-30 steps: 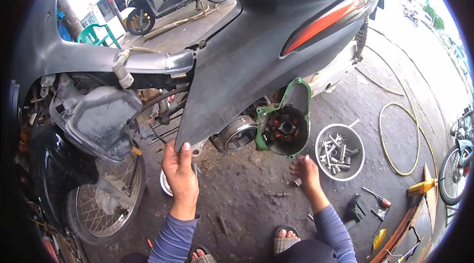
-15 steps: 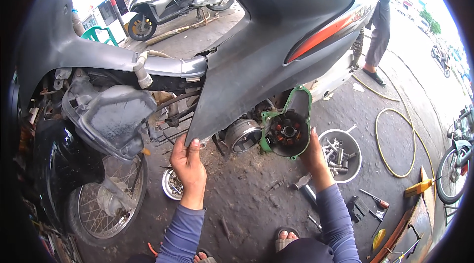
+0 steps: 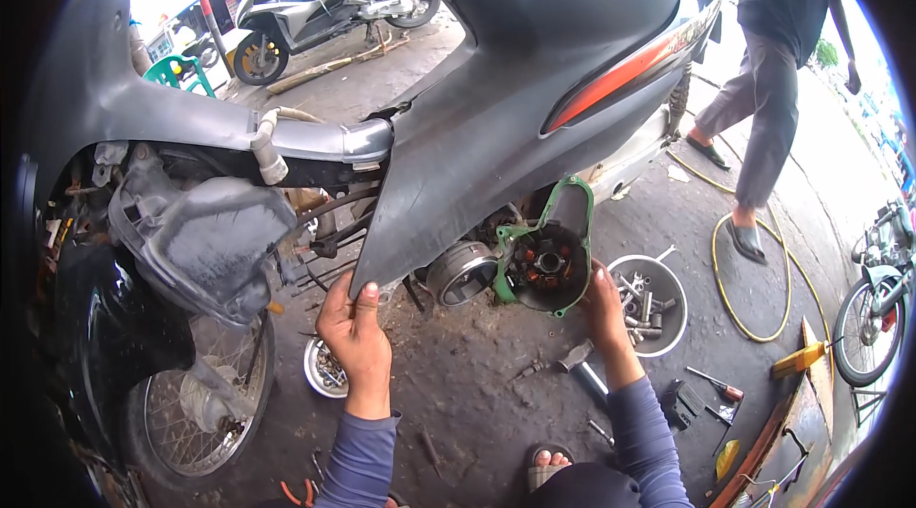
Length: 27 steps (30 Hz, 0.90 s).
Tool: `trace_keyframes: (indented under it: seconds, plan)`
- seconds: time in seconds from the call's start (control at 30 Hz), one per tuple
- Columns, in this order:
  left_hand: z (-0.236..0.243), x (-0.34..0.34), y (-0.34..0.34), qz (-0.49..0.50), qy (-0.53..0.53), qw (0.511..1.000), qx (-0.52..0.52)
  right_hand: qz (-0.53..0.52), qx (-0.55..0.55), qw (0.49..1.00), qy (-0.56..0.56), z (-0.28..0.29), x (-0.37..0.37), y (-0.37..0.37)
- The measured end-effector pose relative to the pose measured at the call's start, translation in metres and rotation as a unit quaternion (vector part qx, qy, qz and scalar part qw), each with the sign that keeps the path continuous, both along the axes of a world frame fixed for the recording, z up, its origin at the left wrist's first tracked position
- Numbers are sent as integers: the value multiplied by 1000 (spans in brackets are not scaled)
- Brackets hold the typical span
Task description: The recorder is disassembling and working on the engine area of a motorcycle, using a hammer and impact driver.
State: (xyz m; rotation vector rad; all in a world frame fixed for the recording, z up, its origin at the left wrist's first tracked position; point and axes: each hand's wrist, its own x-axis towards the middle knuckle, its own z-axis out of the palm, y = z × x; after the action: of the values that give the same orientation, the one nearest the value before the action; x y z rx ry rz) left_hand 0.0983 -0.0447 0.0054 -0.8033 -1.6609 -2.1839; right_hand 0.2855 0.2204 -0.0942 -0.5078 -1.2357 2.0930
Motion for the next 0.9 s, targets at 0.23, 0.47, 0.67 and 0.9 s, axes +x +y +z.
trace_keyframes:
  seconds: [0.23, 0.47, 0.67, 0.9]
  plan:
    - [4, 8, 5, 22, -21, 999, -17, 94, 370, 921, -76, 63, -27, -125]
    - [69, 5, -28, 3, -5, 939, -343, 278, -267, 921, 57, 105, -131, -166]
    - [187, -10, -12, 25, 219, 815, -536, 158, -253, 952, -70, 122, -162, -186]
    - [233, -116, 125, 54, 223, 692, -685, 25, -250, 968, 18, 118, -181, -206]
